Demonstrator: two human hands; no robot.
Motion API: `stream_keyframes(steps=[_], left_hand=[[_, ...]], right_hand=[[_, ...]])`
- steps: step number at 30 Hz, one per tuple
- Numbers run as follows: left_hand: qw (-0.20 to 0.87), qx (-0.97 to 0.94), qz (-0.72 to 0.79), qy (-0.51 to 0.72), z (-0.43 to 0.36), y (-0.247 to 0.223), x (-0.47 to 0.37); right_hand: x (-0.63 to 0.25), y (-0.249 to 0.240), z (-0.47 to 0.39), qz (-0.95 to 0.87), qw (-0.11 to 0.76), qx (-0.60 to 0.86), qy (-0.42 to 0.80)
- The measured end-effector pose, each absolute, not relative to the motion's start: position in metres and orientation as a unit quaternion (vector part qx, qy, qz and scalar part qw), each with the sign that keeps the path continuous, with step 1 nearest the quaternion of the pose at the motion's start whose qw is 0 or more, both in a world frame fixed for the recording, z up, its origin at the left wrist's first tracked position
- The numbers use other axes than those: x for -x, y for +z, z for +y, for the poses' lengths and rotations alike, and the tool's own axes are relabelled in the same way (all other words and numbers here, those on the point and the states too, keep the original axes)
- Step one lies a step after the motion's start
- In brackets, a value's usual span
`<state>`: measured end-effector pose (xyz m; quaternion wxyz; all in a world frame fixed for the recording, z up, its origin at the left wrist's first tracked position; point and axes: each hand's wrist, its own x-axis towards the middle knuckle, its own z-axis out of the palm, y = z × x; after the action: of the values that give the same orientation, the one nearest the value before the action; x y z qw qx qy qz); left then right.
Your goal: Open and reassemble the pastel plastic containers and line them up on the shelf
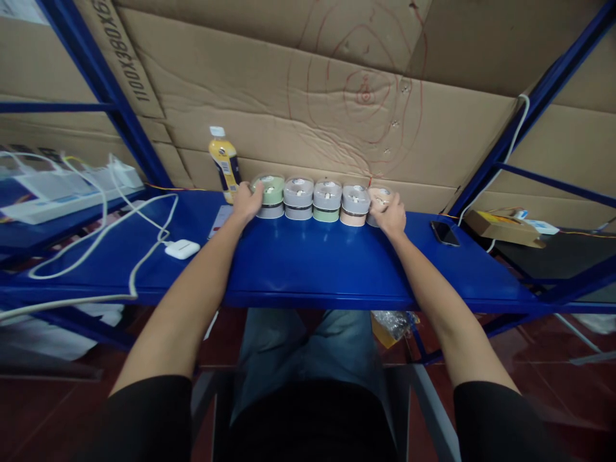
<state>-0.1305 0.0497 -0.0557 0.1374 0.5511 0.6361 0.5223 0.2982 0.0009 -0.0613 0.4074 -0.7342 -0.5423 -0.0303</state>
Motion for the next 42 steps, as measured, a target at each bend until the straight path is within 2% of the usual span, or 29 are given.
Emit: stream_keyframes(steps=[4, 8, 10, 12, 14, 18, 20, 22, 27, 33, 38, 42], left_hand=[[0.058, -0.574, 0.589, 0.566, 0.047, -0.058, 0.126], [-0.071, -0.622, 0.511, 0.59, 0.02, -0.042, 0.107], [-0.092, -0.665, 0.455, 0.585, 0.001, -0.032, 0.091], [-0.062, -0.722, 0.4, 0.562, -0.016, -0.026, 0.074], [0.014, -0.779, 0.347, 0.522, -0.03, -0.027, 0.057], [0.218, -0.833, 0.276, 0.427, -0.046, -0.045, 0.038], [0.274, -0.835, 0.279, 0.387, -0.049, -0.057, 0.037], [0.298, -0.832, 0.292, 0.365, -0.053, -0.067, 0.038], [0.245, -0.844, 0.333, 0.341, -0.06, -0.079, 0.036], [0.218, -0.854, 0.318, 0.349, -0.056, -0.089, 0.032], [0.191, -0.866, 0.317, 0.335, -0.058, -0.089, 0.037], [0.153, -0.898, 0.284, 0.299, -0.065, -0.084, 0.041]], right_hand=[[-0.301, -0.062, 0.002, -0.534, 0.413, 0.736, -0.048], [-0.319, -0.048, 0.0, -0.485, 0.489, 0.724, -0.035], [-0.327, -0.036, -0.006, -0.481, 0.53, 0.696, -0.046], [-0.329, -0.024, -0.017, -0.531, 0.546, 0.646, -0.05], [-0.322, -0.016, -0.032, -0.625, 0.528, 0.575, -0.004], [-0.29, -0.021, -0.062, -0.791, 0.402, 0.411, 0.211], [-0.275, -0.031, -0.07, -0.823, 0.33, 0.362, 0.288], [-0.266, -0.041, -0.071, -0.838, 0.283, 0.345, 0.316], [-0.25, -0.053, -0.07, -0.856, 0.229, 0.387, 0.253], [-0.218, -0.059, -0.078, -0.874, 0.255, 0.398, 0.116], [-0.238, -0.056, -0.077, -0.856, 0.306, 0.393, 0.139], [-0.282, -0.05, -0.068, -0.807, 0.34, 0.453, 0.168]])
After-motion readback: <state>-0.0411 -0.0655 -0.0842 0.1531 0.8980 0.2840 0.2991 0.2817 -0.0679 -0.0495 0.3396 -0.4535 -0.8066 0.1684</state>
